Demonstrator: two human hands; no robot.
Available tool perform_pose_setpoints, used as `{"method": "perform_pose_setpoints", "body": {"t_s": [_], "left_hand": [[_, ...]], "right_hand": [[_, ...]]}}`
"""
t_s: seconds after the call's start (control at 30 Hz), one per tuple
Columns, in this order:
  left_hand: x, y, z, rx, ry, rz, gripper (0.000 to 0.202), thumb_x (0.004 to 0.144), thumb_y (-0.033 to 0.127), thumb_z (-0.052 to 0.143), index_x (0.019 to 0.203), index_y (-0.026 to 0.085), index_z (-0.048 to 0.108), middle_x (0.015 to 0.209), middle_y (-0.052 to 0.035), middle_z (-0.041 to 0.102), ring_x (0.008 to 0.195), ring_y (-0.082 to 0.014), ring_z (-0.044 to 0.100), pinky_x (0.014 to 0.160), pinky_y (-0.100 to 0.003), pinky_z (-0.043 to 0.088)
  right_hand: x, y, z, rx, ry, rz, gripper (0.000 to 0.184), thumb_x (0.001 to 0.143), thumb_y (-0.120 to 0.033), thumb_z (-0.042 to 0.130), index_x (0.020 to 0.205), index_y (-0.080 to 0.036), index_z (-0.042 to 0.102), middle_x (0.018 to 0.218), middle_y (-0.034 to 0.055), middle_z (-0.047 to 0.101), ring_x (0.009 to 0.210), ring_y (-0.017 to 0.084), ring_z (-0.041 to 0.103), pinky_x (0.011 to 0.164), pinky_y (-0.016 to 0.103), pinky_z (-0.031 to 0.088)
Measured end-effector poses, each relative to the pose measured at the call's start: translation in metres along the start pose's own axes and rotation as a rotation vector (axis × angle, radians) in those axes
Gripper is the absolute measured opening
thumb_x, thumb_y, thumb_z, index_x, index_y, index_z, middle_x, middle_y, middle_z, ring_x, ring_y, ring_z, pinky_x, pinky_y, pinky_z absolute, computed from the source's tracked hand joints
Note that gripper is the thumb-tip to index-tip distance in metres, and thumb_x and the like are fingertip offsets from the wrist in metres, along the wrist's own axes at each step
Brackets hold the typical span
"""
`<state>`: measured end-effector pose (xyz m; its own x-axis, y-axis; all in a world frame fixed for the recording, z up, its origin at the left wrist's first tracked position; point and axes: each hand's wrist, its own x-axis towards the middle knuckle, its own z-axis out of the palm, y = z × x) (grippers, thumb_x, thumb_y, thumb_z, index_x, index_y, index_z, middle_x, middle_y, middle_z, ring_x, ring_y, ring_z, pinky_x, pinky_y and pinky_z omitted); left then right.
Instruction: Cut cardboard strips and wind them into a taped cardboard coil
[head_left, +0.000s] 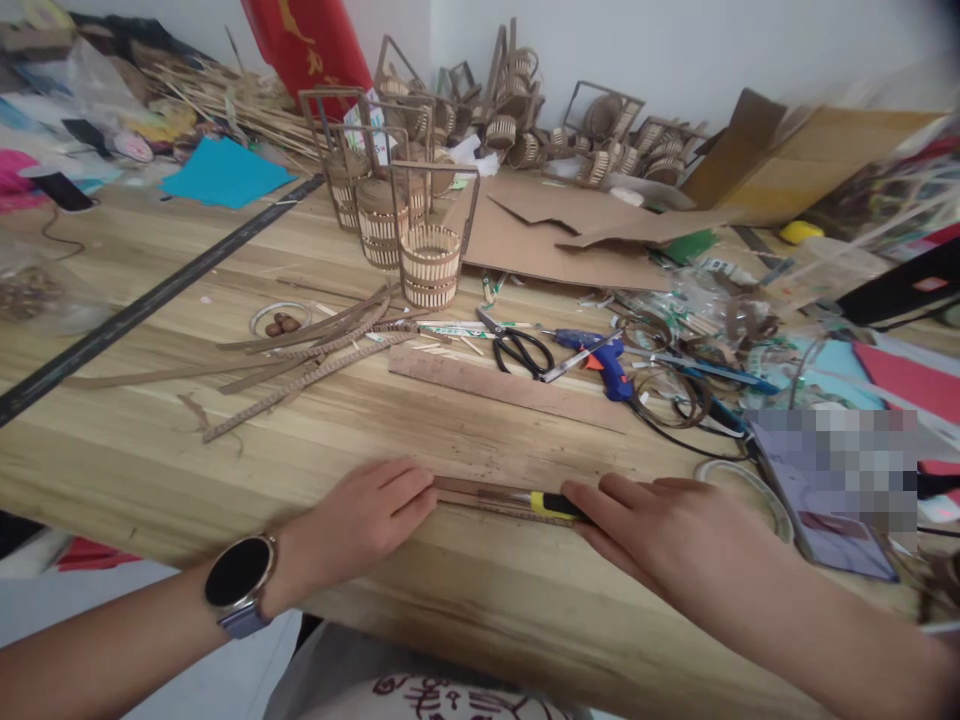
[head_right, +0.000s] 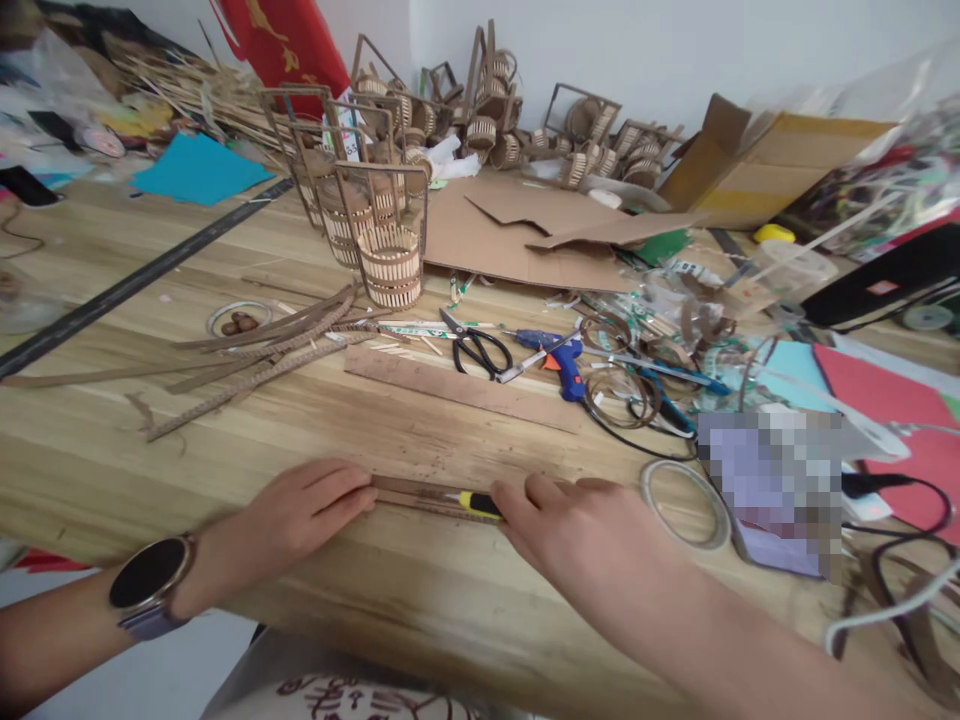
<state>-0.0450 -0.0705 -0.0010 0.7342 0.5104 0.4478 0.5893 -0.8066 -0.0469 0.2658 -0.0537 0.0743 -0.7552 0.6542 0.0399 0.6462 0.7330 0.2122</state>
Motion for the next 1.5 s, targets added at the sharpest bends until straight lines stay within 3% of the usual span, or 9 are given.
{"method": "perform_pose_setpoints", "body": {"t_s": [0.1,0.3,0.47,0.7,0.9,1.07,1.33,1.5], "left_hand": [[0.000,0.000,0.002,0.021,0.007,0.033,0.023,0.100,0.008,0.042,0.097,0.012,0.064,0.095,-0.0095,0.071,0.086,-0.0202,0.062,0.076,-0.033,0.055],[0.007,0.001,0.001,0.051,0.018,0.071,0.034,0.099,0.004,0.035,0.087,0.012,0.065,0.087,-0.0096,0.071,0.076,-0.0212,0.061,0.065,-0.034,0.054],[0.017,0.007,0.000,0.062,-0.043,0.110,0.029,0.096,0.003,0.037,0.092,0.009,0.065,0.088,-0.0113,0.070,0.076,-0.0224,0.060,0.064,-0.035,0.053],[0.031,0.012,0.002,0.012,-0.226,0.118,0.020,0.094,0.005,0.046,0.095,0.011,0.065,0.088,-0.0096,0.067,0.081,-0.0235,0.058,0.065,-0.034,0.049],[0.028,0.013,0.000,-0.011,-0.214,0.172,0.013,0.092,0.006,0.054,0.089,0.012,0.066,0.096,-0.0100,0.069,0.082,-0.0230,0.058,0.065,-0.033,0.046],[0.027,0.011,-0.002,-0.048,-0.204,0.170,0.016,0.094,0.007,0.052,0.090,0.012,0.066,0.094,-0.0078,0.069,0.083,-0.0225,0.058,0.064,-0.033,0.045],[0.026,0.009,0.000,-0.075,-0.171,0.163,0.035,0.102,0.007,0.033,0.095,0.011,0.067,0.095,-0.0078,0.070,0.085,-0.0226,0.060,0.069,-0.035,0.047],[0.023,0.006,0.001,-0.095,-0.148,0.154,0.032,0.103,0.009,0.032,0.106,0.010,0.064,0.096,-0.0092,0.070,0.085,-0.0224,0.061,0.071,-0.035,0.047]], "right_hand": [[0.007,-0.008,0.005,0.089,-0.048,0.026,0.012,0.096,-0.027,0.052,0.106,-0.022,0.058,0.078,-0.0011,0.072,0.051,0.016,0.067,0.046,0.028,0.031],[0.033,-0.019,0.011,0.244,-0.284,0.295,0.030,0.089,-0.028,0.066,0.117,-0.021,0.057,0.095,0.0038,0.075,0.071,0.024,0.075,0.050,0.028,0.038],[0.041,-0.020,0.013,0.340,-0.364,0.324,0.033,0.087,-0.023,0.066,0.119,-0.021,0.056,0.101,0.0064,0.075,0.084,0.026,0.075,0.060,0.029,0.043],[0.049,-0.007,0.022,0.533,-0.417,0.392,0.038,0.084,-0.026,0.067,0.122,-0.022,0.058,0.112,0.0092,0.075,0.100,0.030,0.072,0.070,0.031,0.047],[0.059,-0.001,0.015,0.508,-0.473,0.392,0.034,0.085,-0.029,0.070,0.116,-0.021,0.060,0.112,0.0100,0.075,0.102,0.032,0.071,0.072,0.031,0.047],[0.065,0.000,0.013,0.394,-0.466,0.351,0.031,0.086,-0.028,0.070,0.115,-0.019,0.061,0.109,0.0100,0.076,0.098,0.031,0.072,0.068,0.031,0.047],[0.061,-0.006,0.017,0.189,-0.382,0.299,0.023,0.093,-0.034,0.063,0.111,-0.020,0.062,0.103,0.0074,0.076,0.087,0.027,0.074,0.065,0.031,0.046],[0.060,-0.005,0.023,0.149,-0.304,0.304,0.021,0.096,-0.034,0.058,0.109,-0.019,0.064,0.100,0.0075,0.073,0.084,0.025,0.073,0.065,0.031,0.046]]}}
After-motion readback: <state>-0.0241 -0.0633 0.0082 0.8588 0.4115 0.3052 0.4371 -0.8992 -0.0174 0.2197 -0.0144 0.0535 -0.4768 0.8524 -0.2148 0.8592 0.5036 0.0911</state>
